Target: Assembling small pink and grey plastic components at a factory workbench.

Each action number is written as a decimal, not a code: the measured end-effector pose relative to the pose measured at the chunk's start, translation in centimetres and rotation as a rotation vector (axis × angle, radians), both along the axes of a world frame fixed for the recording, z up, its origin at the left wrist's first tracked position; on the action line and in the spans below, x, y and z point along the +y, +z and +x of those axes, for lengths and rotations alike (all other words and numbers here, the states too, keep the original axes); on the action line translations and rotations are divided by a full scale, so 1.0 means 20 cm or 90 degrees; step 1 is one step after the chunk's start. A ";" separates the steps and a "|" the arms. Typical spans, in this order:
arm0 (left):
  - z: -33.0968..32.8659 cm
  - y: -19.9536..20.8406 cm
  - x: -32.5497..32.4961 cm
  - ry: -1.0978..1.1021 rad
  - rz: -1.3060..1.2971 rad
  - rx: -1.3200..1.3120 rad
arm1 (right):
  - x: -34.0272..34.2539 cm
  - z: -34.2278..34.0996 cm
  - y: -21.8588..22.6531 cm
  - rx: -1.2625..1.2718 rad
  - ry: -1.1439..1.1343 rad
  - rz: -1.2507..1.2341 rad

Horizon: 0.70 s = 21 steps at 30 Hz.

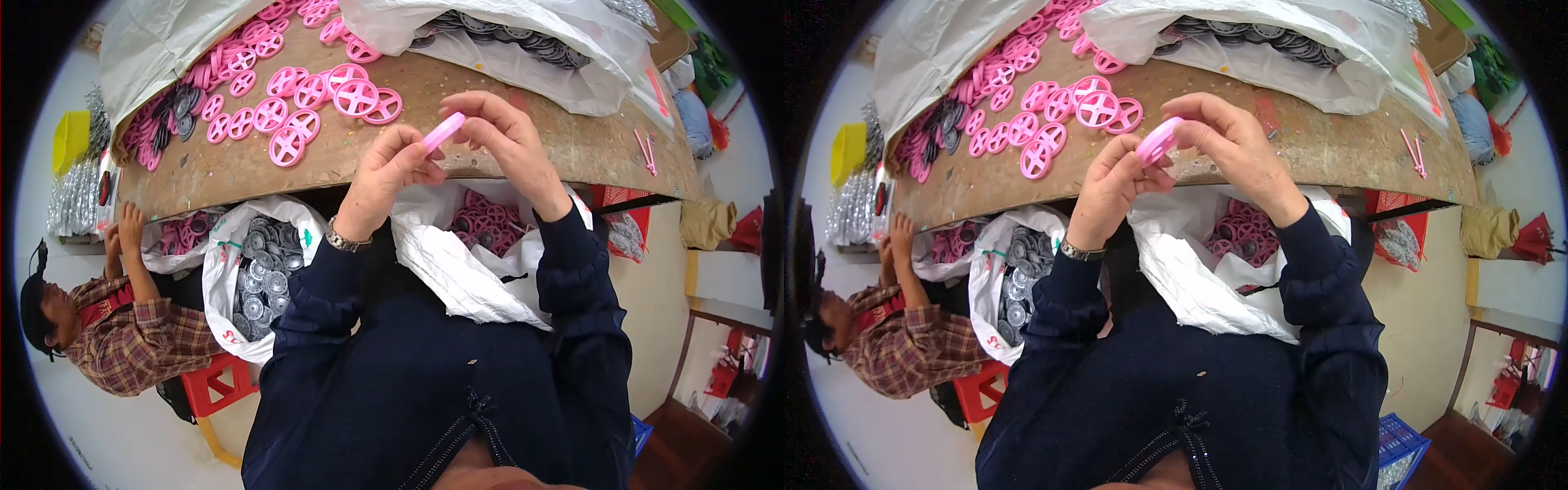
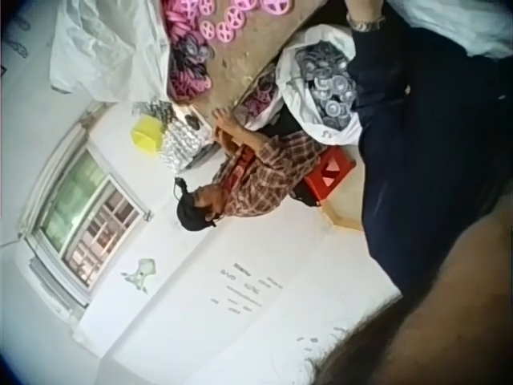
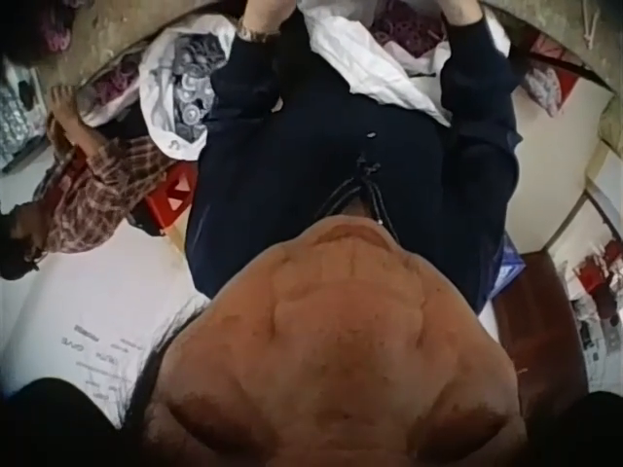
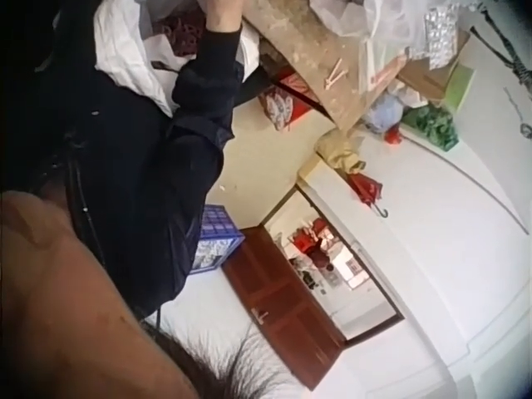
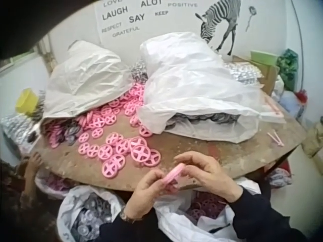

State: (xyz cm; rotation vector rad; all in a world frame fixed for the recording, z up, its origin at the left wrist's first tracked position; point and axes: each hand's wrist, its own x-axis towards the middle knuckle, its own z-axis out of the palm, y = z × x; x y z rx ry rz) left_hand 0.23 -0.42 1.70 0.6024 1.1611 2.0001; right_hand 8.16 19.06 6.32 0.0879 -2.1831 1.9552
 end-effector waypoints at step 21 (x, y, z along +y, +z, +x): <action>-0.11 -0.14 0.13 0.226 -0.098 0.142 | 0.21 -0.43 -0.22 0.196 -0.251 0.589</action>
